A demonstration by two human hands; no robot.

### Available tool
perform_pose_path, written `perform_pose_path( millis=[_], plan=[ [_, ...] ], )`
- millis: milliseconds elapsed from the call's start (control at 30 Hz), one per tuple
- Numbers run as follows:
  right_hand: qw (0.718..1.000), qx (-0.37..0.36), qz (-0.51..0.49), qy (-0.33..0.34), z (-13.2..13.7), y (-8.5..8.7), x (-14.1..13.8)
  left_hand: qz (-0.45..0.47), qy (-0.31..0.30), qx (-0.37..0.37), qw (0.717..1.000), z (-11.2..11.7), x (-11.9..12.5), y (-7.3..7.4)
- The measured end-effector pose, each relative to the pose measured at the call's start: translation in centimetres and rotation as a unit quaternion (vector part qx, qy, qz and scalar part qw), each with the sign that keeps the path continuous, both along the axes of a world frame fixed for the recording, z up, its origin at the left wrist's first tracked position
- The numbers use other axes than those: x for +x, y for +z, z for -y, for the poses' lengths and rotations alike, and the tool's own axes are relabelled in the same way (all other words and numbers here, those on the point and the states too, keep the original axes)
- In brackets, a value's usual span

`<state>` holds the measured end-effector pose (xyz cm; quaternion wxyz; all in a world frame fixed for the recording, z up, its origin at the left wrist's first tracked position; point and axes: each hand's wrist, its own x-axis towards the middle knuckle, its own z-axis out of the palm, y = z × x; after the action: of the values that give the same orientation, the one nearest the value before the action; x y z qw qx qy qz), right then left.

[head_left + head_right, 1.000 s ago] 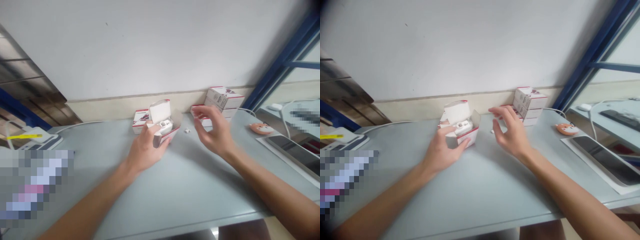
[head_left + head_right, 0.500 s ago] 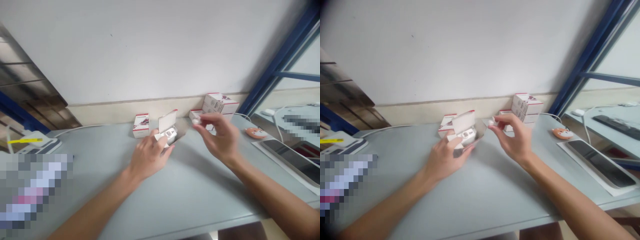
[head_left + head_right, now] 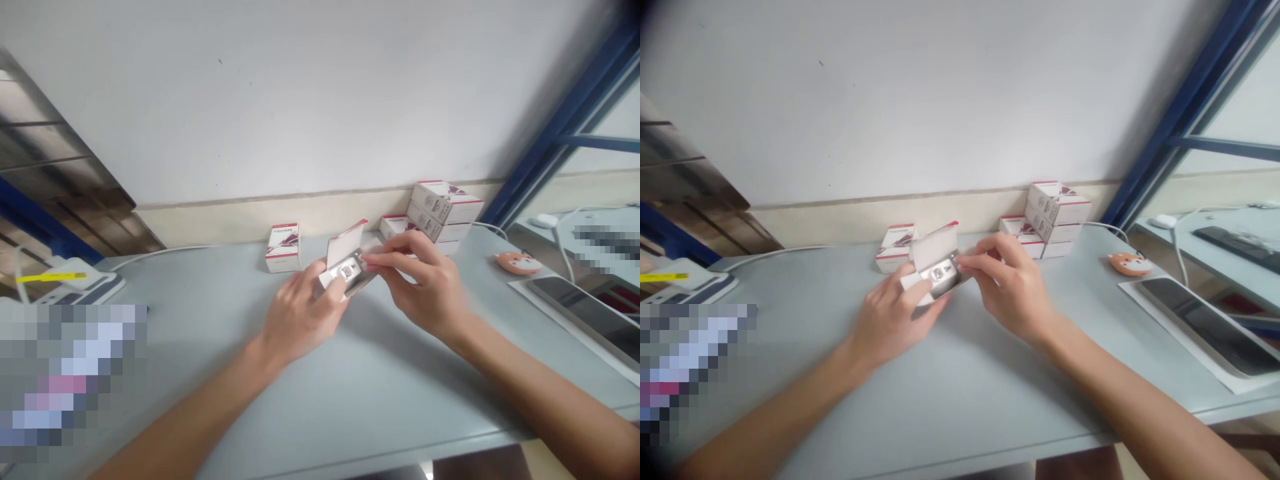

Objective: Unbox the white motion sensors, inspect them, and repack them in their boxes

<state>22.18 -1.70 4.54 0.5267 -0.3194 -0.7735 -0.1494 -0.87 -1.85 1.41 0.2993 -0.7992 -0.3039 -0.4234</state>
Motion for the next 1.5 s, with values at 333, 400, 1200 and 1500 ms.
perform_pose_path(
  millis=[333, 400, 1200, 1500],
  plan=[
    [0.993, -0.105, 0.06, 0.014, 0.4, -0.3, 0.2, 0.122, -0.026, -0.118, 0.985, -0.8, -0.3, -1.0],
    [0.99, -0.136, -0.022, 0.032, 0.3, -0.6, -0.1, 0.165, -0.08, -0.131, 0.974, -1.2, -0.3, -1.3],
    [0.975, -0.157, -0.026, 0.157, 0.1, -0.7, -0.3, 0.147, -0.236, -0.283, 0.918, -1.8, -0.6, -1.1],
    [0.986, -0.111, -0.054, 0.113, 0.3, 0.1, -0.3, 0.163, -0.291, -0.274, 0.902, -1.8, -0.1, -1.9]
  ],
)
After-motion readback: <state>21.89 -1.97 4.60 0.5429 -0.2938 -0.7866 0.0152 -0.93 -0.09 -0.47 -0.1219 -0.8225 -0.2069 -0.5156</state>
